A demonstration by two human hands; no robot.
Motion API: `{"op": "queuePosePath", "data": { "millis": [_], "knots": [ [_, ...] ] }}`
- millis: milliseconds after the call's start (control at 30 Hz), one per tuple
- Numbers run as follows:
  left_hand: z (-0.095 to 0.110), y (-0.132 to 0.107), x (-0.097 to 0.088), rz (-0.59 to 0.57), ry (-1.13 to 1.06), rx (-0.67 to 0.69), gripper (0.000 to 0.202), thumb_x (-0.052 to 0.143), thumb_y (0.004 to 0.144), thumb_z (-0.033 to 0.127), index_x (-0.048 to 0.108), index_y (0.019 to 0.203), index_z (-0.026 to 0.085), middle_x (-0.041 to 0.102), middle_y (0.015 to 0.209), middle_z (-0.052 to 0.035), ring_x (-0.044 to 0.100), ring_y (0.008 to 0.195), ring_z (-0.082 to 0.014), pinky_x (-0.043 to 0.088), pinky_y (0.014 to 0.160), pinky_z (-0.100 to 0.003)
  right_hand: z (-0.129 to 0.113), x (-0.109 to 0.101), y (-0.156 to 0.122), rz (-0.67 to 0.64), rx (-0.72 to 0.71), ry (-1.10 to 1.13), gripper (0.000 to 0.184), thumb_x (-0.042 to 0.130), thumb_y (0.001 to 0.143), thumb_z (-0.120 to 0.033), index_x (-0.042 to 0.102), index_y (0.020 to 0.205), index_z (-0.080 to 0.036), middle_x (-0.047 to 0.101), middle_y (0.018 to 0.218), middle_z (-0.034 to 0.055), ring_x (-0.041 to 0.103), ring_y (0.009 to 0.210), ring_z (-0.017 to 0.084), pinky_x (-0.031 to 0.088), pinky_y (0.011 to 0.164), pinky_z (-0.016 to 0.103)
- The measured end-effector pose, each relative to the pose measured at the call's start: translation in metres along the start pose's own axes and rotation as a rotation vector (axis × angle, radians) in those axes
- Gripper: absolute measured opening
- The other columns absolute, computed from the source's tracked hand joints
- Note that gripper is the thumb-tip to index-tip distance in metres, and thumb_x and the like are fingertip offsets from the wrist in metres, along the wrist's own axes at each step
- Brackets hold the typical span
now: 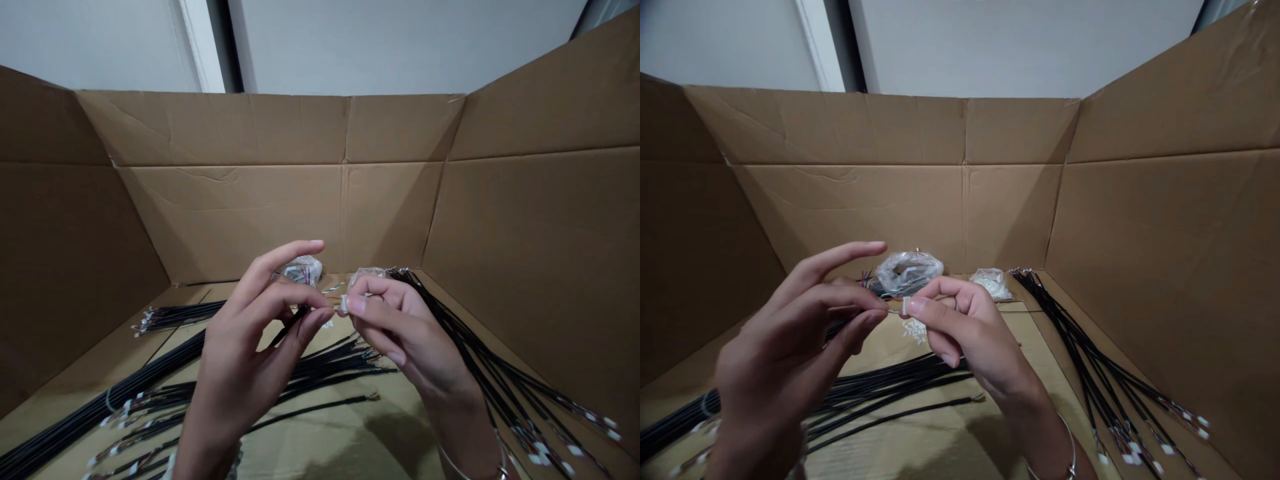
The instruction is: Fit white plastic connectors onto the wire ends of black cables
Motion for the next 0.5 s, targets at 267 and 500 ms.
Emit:
{"op": "queuePosePath", "data": {
  "millis": [267,500],
  "knots": [
    [0.021,-0.009,-0.006,0.048,0.238,0.296,0.018,0.072,0.096,0.013,0.069,0.097,0.030,0.073,0.139,0.0006,0.079,0.088,-0.0150,0.063,0.088,-0.027,0.003,0.004,0.001,-0.088,0.065,0.093,0.029,0.077,0.088,-0.038,0.066,0.071,-0.018,0.033,0.035,-0.0156,0.010,0.034,0.003,0.007,0.044,0.028],
    [0.028,-0.008,-0.007,0.040,0.248,0.296,0.021,0.073,0.094,0.011,0.074,0.102,0.030,0.074,0.140,-0.0029,0.081,0.089,-0.0181,0.067,0.085,-0.028,0.002,0.006,0.002,-0.123,0.080,0.134,0.030,0.080,0.087,-0.038,0.066,0.068,-0.019,0.034,0.033,-0.0155,0.010,0.033,0.003,0.004,0.047,0.032]
  ]
}}
Point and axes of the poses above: each hand's wrist, its own y-axis towards the middle knuckle, its own x-axis out of the palm, z = x × y, the point moved 9 cm from there along y, towards the middle knuckle
